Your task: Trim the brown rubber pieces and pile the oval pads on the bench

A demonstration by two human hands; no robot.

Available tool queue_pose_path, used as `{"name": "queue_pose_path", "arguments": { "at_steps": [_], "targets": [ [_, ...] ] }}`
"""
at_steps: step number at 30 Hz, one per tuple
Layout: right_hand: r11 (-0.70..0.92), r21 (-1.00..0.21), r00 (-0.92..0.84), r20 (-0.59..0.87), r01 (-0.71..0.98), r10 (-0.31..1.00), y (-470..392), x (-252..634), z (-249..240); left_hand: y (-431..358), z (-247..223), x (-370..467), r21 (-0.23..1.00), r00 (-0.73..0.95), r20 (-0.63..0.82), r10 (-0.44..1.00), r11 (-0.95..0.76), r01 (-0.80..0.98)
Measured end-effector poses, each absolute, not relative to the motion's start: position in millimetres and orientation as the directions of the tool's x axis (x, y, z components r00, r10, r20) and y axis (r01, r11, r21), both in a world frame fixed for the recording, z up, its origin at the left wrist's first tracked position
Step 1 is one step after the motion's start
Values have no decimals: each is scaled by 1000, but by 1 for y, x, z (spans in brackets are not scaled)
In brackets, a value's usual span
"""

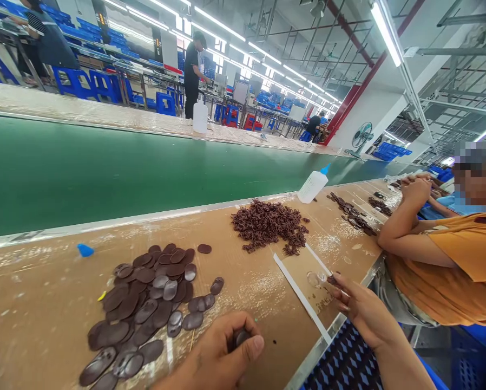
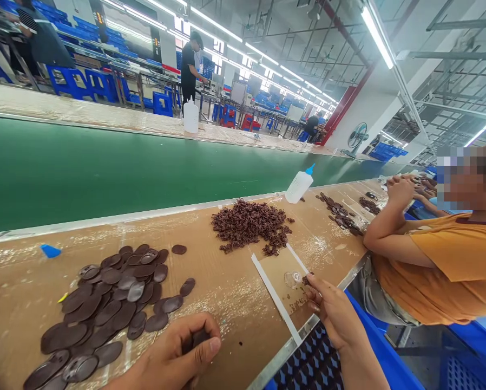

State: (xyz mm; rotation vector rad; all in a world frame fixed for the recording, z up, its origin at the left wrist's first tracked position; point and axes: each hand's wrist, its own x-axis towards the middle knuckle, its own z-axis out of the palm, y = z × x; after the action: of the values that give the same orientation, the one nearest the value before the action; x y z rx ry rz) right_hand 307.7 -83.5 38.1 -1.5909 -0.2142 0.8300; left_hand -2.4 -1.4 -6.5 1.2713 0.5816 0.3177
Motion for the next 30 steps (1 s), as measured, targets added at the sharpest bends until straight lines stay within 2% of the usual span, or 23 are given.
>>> {"name": "queue_pose_path", "arguments": {
  "at_steps": [10,30],
  "targets": [
    [-244,-915,693,-403,-322,598,-79,310,36,1,0,0,946,823,-275,497,291,141],
    [-269,-901,685,-433,-340,586,-77,313,32,0,0,-2,951,823,-263,504,278,134]
  ]
}}
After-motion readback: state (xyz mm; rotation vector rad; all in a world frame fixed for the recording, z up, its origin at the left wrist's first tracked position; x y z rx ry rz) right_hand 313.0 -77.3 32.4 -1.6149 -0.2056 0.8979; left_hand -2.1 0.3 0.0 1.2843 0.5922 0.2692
